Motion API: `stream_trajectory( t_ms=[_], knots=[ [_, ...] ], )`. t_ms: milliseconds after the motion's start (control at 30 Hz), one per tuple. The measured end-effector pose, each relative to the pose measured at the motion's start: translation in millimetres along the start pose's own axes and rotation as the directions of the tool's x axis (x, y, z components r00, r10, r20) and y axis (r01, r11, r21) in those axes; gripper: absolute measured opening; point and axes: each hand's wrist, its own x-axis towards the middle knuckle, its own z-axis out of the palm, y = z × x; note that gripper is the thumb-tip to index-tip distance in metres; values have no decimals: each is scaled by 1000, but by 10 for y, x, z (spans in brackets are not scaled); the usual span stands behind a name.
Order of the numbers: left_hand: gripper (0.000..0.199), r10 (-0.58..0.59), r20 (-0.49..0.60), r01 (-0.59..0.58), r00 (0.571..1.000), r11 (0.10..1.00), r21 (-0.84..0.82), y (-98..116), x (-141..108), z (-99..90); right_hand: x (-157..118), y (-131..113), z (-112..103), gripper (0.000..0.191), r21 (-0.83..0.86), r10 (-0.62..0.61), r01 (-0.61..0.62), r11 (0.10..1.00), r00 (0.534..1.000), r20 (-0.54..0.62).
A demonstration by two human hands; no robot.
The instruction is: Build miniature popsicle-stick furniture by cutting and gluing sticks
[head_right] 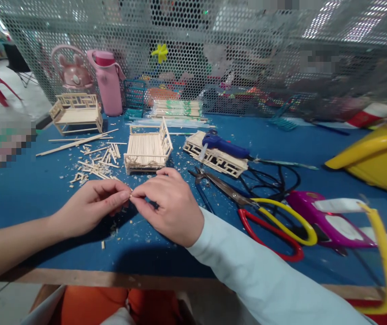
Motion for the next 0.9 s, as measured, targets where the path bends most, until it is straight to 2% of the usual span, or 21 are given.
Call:
stream_trajectory(
  t_ms=[67, 233, 300, 500, 767, 833, 900],
  knots=[
    [18, -25, -23, 24, 999, 999, -38, -4, 13, -3, -1, 13, 4, 8, 46, 33, -33, 998, 999, -3],
    [16, -58, -83, 51, 995, 995, -84, -31, 33, -4, 10, 21, -1, 7, 140, 235, -241, 960, 970, 59],
    [14, -62, -102, 54, 993, 995, -79, -38, 35, -4, 18, 18, -8, 8, 147, 249, -260, 954, 964, 90],
    [10, -38, -128, 33, 991, 999, -40, -40, 42, -15, 21, 23, -2, 8, 125, 198, -207, 970, 977, 79],
    [14, 125, -101, -105, 987, 978, 182, -84, -3, -23, 11, 54, 10, 2, 80, 96, -100, 992, 994, 55],
    [15, 199, -142, -163, 970, 959, 233, -74, -9, -73, 18, 78, -12, 3, 78, 78, -83, 994, 995, 63],
    [15, 297, -255, -238, 920, 942, 238, -8, 14, -143, 34, 89, -34, 6, 91, 56, -66, 994, 993, 105]
  ],
)
